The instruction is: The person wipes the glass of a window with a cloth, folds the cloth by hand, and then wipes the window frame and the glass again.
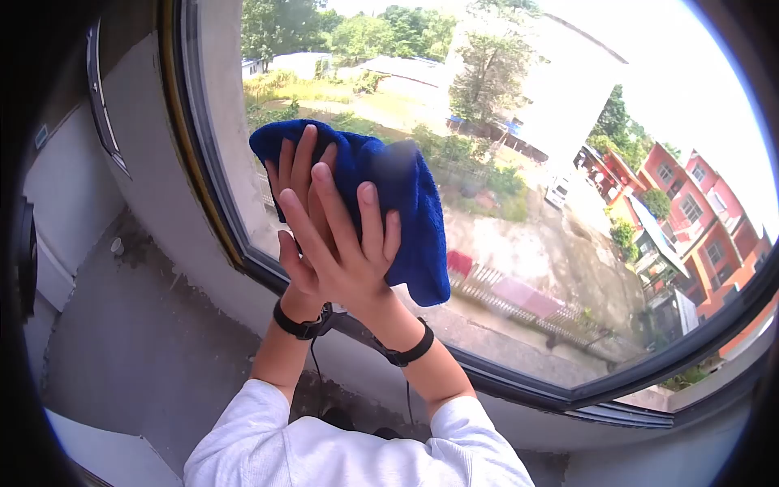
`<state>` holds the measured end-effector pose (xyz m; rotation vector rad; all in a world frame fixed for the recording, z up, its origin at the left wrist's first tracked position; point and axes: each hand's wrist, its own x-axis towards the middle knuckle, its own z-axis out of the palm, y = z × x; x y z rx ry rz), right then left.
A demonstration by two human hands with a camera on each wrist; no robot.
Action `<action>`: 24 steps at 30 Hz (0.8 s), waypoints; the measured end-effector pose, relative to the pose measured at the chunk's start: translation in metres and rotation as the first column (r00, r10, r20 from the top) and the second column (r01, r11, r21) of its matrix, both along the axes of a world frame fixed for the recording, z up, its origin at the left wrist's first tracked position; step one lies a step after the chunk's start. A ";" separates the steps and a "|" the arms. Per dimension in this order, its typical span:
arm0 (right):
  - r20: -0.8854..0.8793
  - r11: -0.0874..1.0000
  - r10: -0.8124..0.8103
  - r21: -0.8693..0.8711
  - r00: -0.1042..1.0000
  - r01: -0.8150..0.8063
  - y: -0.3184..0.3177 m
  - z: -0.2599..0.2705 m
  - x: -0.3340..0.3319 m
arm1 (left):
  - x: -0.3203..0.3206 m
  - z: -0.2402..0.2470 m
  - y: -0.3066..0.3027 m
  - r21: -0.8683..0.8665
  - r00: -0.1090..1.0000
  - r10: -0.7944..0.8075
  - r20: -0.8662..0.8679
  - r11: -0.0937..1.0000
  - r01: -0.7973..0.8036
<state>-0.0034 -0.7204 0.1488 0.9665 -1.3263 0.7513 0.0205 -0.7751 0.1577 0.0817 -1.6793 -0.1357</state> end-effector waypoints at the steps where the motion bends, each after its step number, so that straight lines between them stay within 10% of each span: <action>1: -0.019 0.999 0.012 0.053 1.000 -0.011 -0.028 0.001 0.006 | 0.003 -0.011 -0.027 0.028 1.000 0.023 -0.005 0.999 -0.023; 8: 0.207 0.842 0.461 0.205 0.863 -0.499 -0.134 -0.013 0.047 | 0.040 -0.093 -0.179 0.183 0.999 0.020 0.047 0.983 -0.028; 12: 0.187 0.832 0.480 0.213 0.857 -0.513 -0.129 -0.018 0.043 | 0.030 -0.078 -0.176 0.151 0.998 -0.046 0.053 0.988 0.037; 24: 0.052 0.988 -0.001 0.156 0.999 -0.007 0.183 0.064 -0.027 | -0.022 0.080 0.103 -0.200 0.965 -0.256 -0.060 0.950 0.240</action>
